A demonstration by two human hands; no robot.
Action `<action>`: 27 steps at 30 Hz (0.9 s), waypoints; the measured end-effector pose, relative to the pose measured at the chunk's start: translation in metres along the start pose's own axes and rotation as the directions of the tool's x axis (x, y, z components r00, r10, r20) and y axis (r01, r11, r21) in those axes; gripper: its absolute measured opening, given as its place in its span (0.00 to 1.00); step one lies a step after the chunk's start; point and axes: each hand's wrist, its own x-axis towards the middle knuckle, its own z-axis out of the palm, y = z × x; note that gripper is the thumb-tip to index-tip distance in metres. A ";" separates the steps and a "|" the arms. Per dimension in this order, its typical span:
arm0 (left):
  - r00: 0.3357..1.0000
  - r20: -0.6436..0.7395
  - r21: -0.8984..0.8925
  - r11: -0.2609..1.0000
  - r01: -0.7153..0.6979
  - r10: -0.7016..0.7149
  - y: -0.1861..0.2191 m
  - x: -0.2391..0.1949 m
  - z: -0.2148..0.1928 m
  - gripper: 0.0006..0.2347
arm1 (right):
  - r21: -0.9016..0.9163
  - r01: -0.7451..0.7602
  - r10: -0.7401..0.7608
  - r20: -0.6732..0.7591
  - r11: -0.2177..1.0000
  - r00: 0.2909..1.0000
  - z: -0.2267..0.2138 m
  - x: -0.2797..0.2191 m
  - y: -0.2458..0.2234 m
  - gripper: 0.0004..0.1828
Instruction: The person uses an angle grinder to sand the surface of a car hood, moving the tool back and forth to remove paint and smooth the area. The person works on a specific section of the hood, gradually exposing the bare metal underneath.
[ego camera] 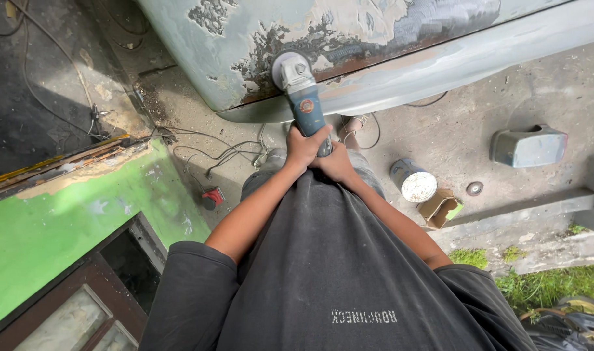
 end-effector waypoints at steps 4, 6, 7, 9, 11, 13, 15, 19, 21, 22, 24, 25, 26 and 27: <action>1.000 0.013 0.003 1.000 -0.022 0.022 -0.001 0.000 -0.003 0.30 | -0.005 -0.006 0.005 -0.033 1.000 0.999 0.007 0.003 0.010 0.25; 0.996 0.056 0.033 0.997 -0.075 0.073 0.016 -0.007 0.001 0.30 | 0.000 -0.003 0.003 -0.041 1.000 0.999 0.010 0.003 0.008 0.25; 0.995 0.059 0.035 0.996 -0.079 0.077 0.016 -0.006 -0.001 0.30 | 0.003 0.000 0.000 -0.044 1.000 0.999 0.012 0.004 0.005 0.25; 0.984 0.124 0.037 0.990 -0.134 0.129 0.012 -0.007 0.001 0.32 | 0.009 -0.001 0.001 -0.044 1.000 0.999 0.012 0.002 0.001 0.26; 0.990 0.095 0.030 0.994 -0.105 0.102 0.004 -0.002 -0.002 0.32 | 0.025 -0.004 0.005 -0.052 1.000 0.999 0.008 0.002 -0.004 0.26; 0.995 0.074 0.024 0.997 -0.071 0.069 0.004 -0.001 0.003 0.31 | 0.041 -0.013 0.015 -0.067 0.999 0.998 0.001 -0.002 -0.005 0.26; 0.994 0.068 0.078 0.992 -0.095 0.090 0.009 -0.006 0.006 0.33 | 0.052 -0.029 0.032 -0.059 0.998 0.998 0.001 -0.012 -0.005 0.27; 0.991 0.091 0.116 0.987 -0.114 0.103 -0.006 0.002 0.009 0.34 | 0.066 -0.034 0.037 -0.051 0.997 0.998 -0.001 -0.017 -0.013 0.25; 0.996 0.056 -0.008 0.998 -0.067 0.068 -0.012 0.003 0.004 0.30 | 0.004 -0.049 0.049 0.002 0.999 0.999 0.003 -0.007 -0.002 0.24; 0.997 0.051 -0.003 0.998 -0.064 0.064 -0.008 0.002 0.006 0.30 | 0.008 -0.052 0.052 0.008 0.999 0.999 0.000 -0.010 -0.008 0.24; 0.995 0.064 0.010 0.996 -0.083 0.082 -0.001 -0.003 0.007 0.30 | 0.039 -0.035 0.035 0.001 0.999 0.999 -0.006 -0.017 -0.020 0.26; 0.995 0.058 0.013 0.997 -0.078 0.077 0.002 -0.012 0.008 0.30 | 0.039 -0.040 0.039 0.009 0.998 0.999 -0.004 -0.019 -0.016 0.26; 0.995 0.064 0.053 0.996 -0.074 0.070 0.009 -0.016 0.010 0.31 | 0.038 -0.038 0.037 0.022 0.999 0.999 -0.002 -0.015 -0.017 0.25; 0.996 0.069 0.093 0.993 -0.070 0.063 0.016 -0.020 0.013 0.31 | 0.036 -0.036 0.034 0.035 0.999 0.999 -0.002 -0.011 -0.018 0.25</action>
